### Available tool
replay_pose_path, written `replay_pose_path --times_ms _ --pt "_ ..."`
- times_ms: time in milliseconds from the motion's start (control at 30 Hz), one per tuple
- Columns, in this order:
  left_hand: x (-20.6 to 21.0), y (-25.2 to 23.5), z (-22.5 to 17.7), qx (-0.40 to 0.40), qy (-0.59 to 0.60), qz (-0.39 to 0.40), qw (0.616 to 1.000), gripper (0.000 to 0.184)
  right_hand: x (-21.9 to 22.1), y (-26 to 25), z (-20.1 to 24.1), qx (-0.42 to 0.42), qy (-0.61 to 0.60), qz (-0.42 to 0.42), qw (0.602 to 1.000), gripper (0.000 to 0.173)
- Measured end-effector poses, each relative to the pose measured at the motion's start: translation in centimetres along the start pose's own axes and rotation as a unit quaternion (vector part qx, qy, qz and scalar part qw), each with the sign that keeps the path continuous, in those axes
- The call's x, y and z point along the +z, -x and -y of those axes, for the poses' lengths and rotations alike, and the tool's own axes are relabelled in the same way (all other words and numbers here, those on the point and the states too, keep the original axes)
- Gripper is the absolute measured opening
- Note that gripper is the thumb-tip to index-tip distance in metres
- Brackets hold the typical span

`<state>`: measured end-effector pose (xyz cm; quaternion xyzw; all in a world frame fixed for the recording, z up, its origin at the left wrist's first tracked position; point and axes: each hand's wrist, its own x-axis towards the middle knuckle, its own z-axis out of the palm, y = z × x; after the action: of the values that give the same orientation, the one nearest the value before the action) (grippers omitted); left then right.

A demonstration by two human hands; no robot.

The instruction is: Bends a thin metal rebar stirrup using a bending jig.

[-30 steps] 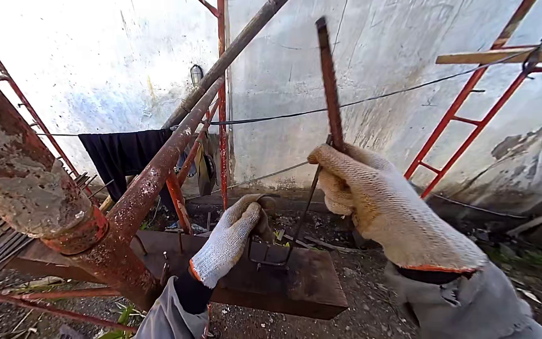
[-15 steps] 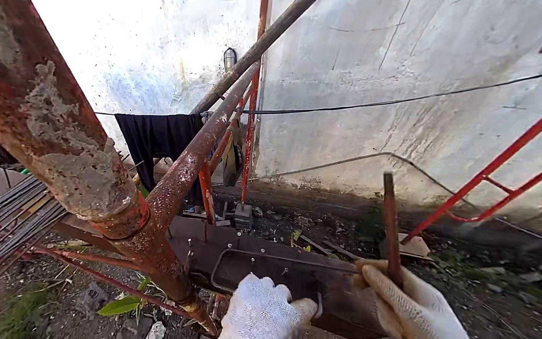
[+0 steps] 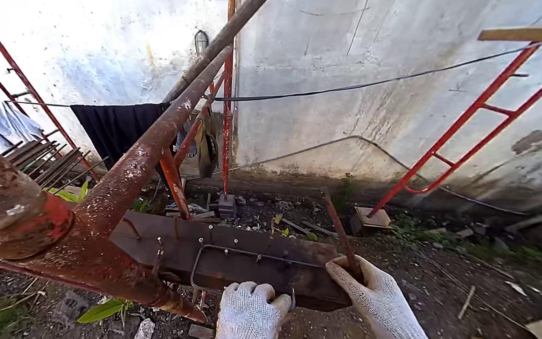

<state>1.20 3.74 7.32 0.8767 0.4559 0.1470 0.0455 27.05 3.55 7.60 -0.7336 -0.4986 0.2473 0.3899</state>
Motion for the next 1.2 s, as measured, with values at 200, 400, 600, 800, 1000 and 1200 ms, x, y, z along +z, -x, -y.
replay_pose_path --times_ms 200,400,600,800,1000,1200 --pt "0.8 2.8 0.4 -0.047 0.049 -0.156 0.985 0.019 0.0 -0.6 -0.9 -0.003 0.012 0.01 1.0 0.027" --pt "0.4 6.4 4.2 -0.373 0.528 -0.202 0.736 0.039 -1.1 -1.4 -1.4 -0.007 0.019 0.054 0.998 0.028" --pt "-0.7 2.7 5.6 -0.49 0.548 -0.225 0.64 0.061 -3.0 -3.7 -1.2 -0.057 0.078 0.128 0.987 0.034" --pt "0.9 0.7 5.3 -0.495 0.531 -0.321 0.608 0.054 -5.1 -9.9 -3.1 -0.222 0.078 0.193 0.953 0.041" --pt "1.3 -0.2 4.7 -0.507 0.492 -0.358 0.61 0.052 -5.1 -18.1 -2.2 -0.353 0.252 0.261 0.862 0.045" --pt "1.7 -0.9 4.3 -0.516 0.454 -0.396 0.609 0.051 -2.3 -23.9 1.2 -0.492 0.265 0.293 0.776 0.042"
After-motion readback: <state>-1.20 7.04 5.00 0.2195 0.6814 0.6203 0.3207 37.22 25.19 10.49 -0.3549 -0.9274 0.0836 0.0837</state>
